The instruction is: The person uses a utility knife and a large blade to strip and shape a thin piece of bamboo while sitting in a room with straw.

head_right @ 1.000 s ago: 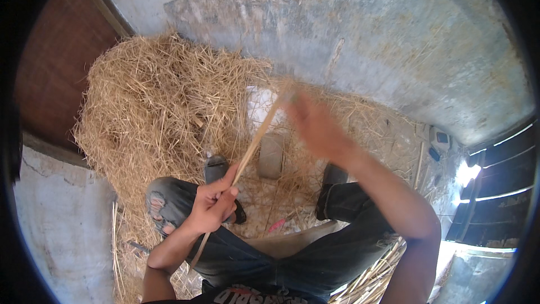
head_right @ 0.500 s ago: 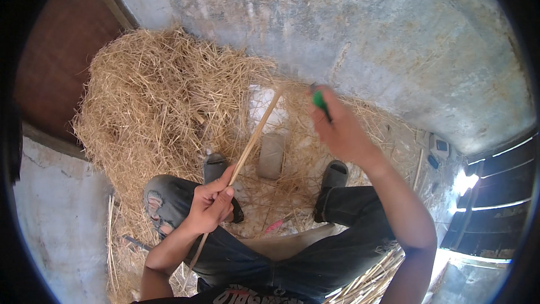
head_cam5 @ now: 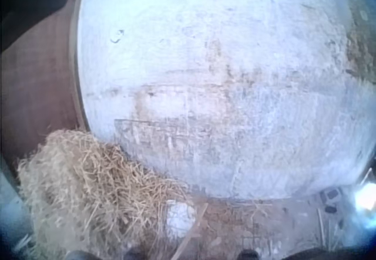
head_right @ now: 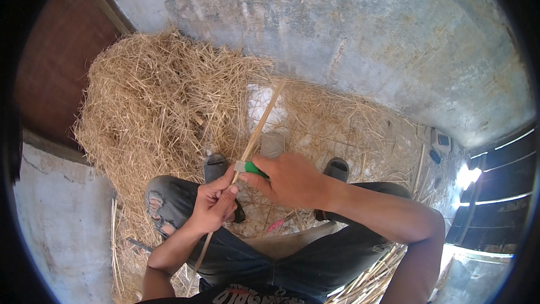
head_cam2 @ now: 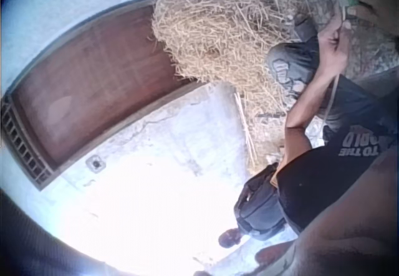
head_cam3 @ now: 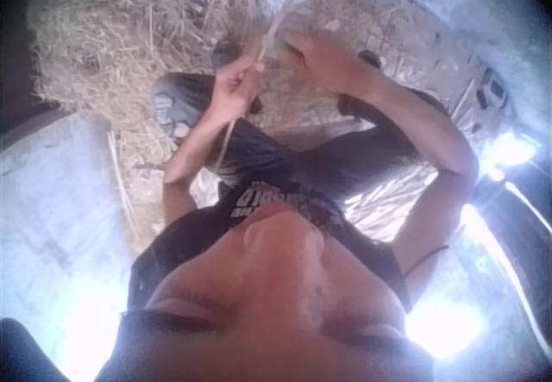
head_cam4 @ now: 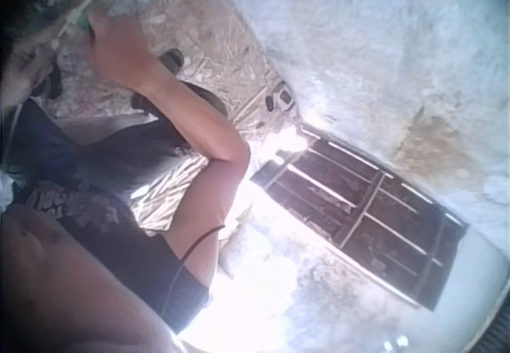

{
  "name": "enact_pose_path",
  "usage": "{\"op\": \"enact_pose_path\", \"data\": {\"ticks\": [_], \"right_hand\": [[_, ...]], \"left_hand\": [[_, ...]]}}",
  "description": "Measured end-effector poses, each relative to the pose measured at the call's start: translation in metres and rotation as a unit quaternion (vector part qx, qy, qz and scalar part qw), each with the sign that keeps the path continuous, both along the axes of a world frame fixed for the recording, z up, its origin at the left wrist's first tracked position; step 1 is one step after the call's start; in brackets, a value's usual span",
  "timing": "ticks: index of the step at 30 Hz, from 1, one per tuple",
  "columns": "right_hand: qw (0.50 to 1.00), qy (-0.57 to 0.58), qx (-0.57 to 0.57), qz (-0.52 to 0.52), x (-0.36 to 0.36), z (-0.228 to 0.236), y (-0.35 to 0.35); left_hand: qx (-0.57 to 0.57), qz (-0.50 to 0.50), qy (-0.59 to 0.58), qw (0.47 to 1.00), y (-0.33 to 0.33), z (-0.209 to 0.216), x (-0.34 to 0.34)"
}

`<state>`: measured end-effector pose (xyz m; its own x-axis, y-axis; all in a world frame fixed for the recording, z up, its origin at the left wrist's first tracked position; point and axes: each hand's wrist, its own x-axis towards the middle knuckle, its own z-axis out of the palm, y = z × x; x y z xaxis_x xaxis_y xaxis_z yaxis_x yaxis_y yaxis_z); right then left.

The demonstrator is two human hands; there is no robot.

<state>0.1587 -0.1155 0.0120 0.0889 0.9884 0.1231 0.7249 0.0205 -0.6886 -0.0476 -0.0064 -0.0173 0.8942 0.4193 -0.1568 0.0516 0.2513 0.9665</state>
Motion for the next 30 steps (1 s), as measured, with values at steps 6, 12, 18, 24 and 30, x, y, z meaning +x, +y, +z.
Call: {"op": "enact_pose_path", "data": {"ticks": [6, 12, 18, 24, 30], "right_hand": [[0.999, -0.025, 0.03, -0.014, 0.008, -0.005, 0.008], [0.989, 0.028, 0.004, -0.143, 0.053, 0.006, 0.018], [0.985, 0.001, 0.062, -0.162, 0.089, -0.004, 0.011], [0.998, 0.032, 0.012, -0.053, 0.033, 0.007, 0.012], [0.995, 0.044, -0.065, -0.067, 0.008, 0.001, 0.012]], "left_hand": [[0.018, -0.007, 0.01, 1.0, 0.004, 0.002, -0.002], [0.038, -0.015, 0.013, 0.999, 0.003, 0.006, -0.014], [0.052, -0.047, -0.003, 0.998, 0.006, -0.005, -0.013], [0.028, -0.016, 0.003, 0.999, 0.005, 0.001, -0.016], [0.059, -0.014, 0.013, 0.998, 0.007, -0.004, -0.017]]}}
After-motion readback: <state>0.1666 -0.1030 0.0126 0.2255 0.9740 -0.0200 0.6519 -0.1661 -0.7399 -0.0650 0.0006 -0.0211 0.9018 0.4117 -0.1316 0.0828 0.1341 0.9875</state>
